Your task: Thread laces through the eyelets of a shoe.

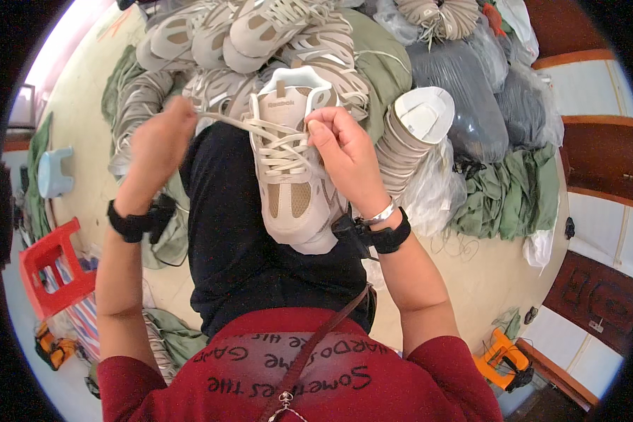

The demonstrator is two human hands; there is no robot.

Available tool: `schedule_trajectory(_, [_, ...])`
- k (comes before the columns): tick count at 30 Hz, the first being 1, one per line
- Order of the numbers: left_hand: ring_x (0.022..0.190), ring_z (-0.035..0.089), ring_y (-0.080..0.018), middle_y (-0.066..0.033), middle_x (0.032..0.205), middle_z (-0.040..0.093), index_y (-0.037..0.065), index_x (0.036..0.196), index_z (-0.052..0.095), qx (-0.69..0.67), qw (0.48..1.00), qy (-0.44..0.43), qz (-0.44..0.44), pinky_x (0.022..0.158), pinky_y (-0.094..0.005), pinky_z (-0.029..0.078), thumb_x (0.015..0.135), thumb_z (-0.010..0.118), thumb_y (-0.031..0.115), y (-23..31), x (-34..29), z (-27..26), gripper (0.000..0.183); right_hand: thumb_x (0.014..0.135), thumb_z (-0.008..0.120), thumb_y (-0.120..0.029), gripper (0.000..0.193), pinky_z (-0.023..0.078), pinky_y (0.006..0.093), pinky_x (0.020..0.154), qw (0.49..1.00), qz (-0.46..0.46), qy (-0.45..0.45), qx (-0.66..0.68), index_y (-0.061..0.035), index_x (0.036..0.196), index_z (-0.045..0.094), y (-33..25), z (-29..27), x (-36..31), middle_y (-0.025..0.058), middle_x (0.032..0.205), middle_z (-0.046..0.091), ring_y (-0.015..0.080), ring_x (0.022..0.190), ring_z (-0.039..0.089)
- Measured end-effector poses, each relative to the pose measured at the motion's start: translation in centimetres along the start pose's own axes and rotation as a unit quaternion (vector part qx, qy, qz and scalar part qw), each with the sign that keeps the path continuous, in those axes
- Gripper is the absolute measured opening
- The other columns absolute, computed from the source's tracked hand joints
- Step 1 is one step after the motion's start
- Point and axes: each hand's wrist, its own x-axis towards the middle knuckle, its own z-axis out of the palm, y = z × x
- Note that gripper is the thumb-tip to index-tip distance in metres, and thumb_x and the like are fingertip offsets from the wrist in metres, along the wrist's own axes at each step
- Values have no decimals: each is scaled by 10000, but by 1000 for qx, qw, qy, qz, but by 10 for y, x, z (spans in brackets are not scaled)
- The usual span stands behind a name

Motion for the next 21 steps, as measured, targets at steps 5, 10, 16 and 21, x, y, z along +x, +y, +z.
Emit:
schedule_trajectory(5, [769,623,-390,-198,801,620,60,1047,519,-9,989,75,-126,689,-463,472,978,497,232,-145,-53,3,186,1012,514,-214,223,366,177,599,1000,23,-4,18,-26,1104,591,-2,-9,2,-32,827,580,15,672,446])
schedule_trajectory(10, [635,533,-124,-7,715,541,64,904,568,-216,864,117,-439,578,-268,444,1004,490,230,-291,-135,19,208,1010,514,-202,214,374,175,619,999,43,-5,31,-27,1103,594,-6,-6,1,-27,843,591,19,688,457])
schedule_trajectory(16, [548,540,-106,-10,780,608,49,1191,592,-574,577,250,-525,467,-223,457,1008,478,189,-381,-191,35,257,998,523,-149,182,427,195,774,998,51,-12,19,-19,1100,601,-15,-8,0,-22,902,600,43,846,526])
schedule_trajectory(21, [673,593,-109,-91,982,651,-61,1316,486,-794,452,135,-383,614,-173,550,996,431,20,-509,-280,5,334,987,532,-118,173,434,210,821,998,58,-37,10,-14,1103,607,-17,-7,0,-20,961,599,54,890,538])
